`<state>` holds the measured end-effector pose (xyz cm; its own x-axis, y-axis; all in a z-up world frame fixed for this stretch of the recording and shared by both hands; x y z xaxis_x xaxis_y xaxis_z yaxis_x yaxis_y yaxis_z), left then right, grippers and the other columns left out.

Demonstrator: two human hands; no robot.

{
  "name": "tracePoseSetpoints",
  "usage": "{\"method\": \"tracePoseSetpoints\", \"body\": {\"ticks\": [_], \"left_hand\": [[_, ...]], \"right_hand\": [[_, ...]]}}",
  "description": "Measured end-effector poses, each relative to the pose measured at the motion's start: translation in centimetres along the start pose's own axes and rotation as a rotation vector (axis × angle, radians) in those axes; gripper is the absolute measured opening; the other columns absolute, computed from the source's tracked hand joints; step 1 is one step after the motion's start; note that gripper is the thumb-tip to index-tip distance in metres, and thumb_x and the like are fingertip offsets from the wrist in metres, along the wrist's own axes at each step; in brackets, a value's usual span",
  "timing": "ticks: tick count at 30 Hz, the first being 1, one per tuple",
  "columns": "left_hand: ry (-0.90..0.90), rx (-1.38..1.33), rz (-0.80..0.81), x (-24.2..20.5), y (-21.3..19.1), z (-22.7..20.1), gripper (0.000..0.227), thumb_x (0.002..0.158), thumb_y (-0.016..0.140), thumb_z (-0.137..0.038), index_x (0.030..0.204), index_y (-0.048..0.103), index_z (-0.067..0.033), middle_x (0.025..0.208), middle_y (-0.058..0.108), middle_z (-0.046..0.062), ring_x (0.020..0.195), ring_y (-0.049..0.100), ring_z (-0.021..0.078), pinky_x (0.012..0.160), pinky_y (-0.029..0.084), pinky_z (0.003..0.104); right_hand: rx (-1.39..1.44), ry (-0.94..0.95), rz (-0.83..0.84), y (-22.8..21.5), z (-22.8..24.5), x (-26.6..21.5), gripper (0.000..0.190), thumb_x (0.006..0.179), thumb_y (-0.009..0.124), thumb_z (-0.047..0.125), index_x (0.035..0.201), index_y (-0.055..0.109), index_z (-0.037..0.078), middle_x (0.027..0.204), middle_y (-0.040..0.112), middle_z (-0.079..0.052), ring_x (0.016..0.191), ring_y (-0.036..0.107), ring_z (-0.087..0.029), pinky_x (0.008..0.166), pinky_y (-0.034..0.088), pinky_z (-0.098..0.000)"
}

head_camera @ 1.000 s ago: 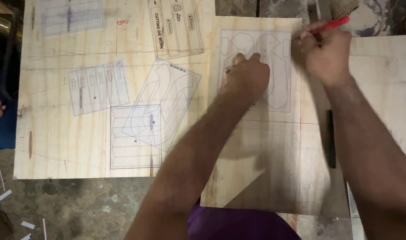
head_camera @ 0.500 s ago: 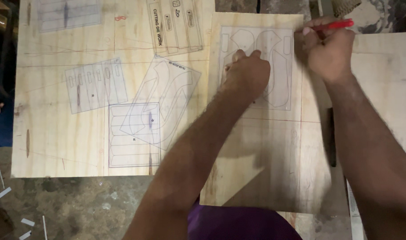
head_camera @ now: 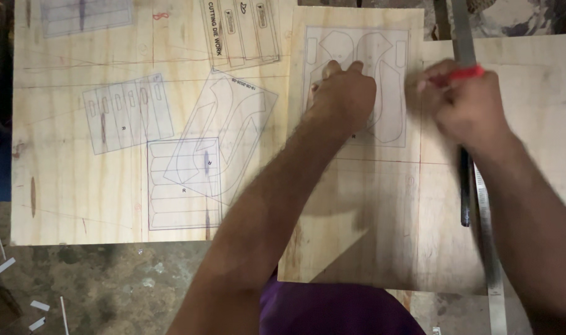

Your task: The person traces the outlines of plastic stencils onto wooden boards using a red marker and a black pen, and measures and marks lines with a metal ruler.

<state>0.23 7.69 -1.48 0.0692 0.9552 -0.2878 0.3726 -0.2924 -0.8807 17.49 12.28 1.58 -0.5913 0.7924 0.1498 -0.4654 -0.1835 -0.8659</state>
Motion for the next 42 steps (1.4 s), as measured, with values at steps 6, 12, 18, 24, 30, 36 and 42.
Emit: {"method": "tracePoseSetpoints", "body": {"ticks": [6,12,18,24,30,36,42], "left_hand": [[0.013,-0.030,-0.023,0.0,-0.1,0.0,0.030,0.078,0.076,-0.005,0.107,0.075,-0.0058,0.145,0.049,0.011,0.125,0.049,0.0439,0.088,0.056,0.061],[0.009,-0.051,-0.094,0.0,-0.2,0.2,0.021,0.085,0.068,-0.006,0.104,0.075,-0.0052,0.141,0.053,0.011,0.126,0.049,0.0441,0.091,0.053,0.065],[0.035,-0.065,-0.160,0.2,0.0,0.6,0.021,0.088,0.061,-0.008,0.104,0.075,-0.0059,0.135,0.058,0.010,0.126,0.051,0.0430,0.090,0.055,0.063],[0.065,-0.087,-0.154,2.2,1.7,1.4,0.022,0.087,0.057,-0.007,0.100,0.074,-0.0075,0.131,0.060,0.010,0.121,0.053,0.0416,0.090,0.055,0.050],[0.269,0.114,-0.139,3.9,2.8,0.6,0.020,0.091,0.056,-0.010,0.098,0.075,-0.0104,0.108,0.072,0.010,0.112,0.064,0.0256,0.101,0.045,0.048],[0.215,0.109,-0.161,4.0,2.1,1.1,0.018,0.089,0.058,-0.012,0.091,0.075,-0.0101,0.102,0.073,0.012,0.101,0.067,0.0315,0.094,0.050,0.043],[0.280,0.072,-0.268,4.2,1.5,1.1,0.018,0.086,0.059,-0.011,0.084,0.077,-0.0089,0.096,0.074,0.014,0.093,0.069,0.0328,0.089,0.052,0.044]], "right_hand": [[-0.041,0.042,0.149,-0.2,3.4,-5.1,0.016,0.104,0.064,0.011,0.114,0.073,0.002,0.081,0.073,-0.012,0.063,0.069,-0.018,0.054,0.056,-0.0309],[0.090,0.209,0.207,-0.9,3.6,-8.1,0.014,0.098,0.066,0.007,0.108,0.074,0.000,0.083,0.076,-0.012,0.070,0.070,-0.018,0.061,0.056,-0.0306],[0.552,0.169,0.067,-0.4,3.5,-7.7,0.012,0.105,0.062,-0.003,0.116,0.066,-0.002,0.108,0.074,-0.009,0.099,0.071,-0.014,0.086,0.059,-0.0288],[0.542,-0.027,0.234,4.5,7.3,-6.0,0.022,0.099,0.058,-0.007,0.119,0.065,-0.001,0.116,0.072,-0.010,0.106,0.068,-0.017,0.087,0.057,-0.0302],[0.507,-0.128,0.281,7.9,10.0,-4.6,0.021,0.099,0.065,-0.001,0.120,0.066,0.003,0.104,0.072,-0.008,0.086,0.069,-0.015,0.074,0.055,-0.0281],[0.490,-0.145,0.249,9.4,11.2,-3.8,0.020,0.100,0.067,0.004,0.119,0.065,0.000,0.109,0.071,-0.010,0.099,0.070,-0.018,0.082,0.057,-0.0303],[0.566,-0.068,0.251,10.0,11.4,-3.6,0.021,0.101,0.068,0.006,0.120,0.064,-0.001,0.111,0.072,-0.011,0.103,0.070,-0.018,0.088,0.057,-0.0316]]}}
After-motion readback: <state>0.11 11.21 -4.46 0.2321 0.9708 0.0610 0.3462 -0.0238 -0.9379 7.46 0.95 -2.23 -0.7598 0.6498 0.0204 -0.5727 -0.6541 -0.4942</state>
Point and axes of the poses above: each hand's wrist, its own x-axis towards the middle knuckle, its own y-axis out of the palm, z = x × y, the point moved 8 cm from there along x, towards the middle knuckle
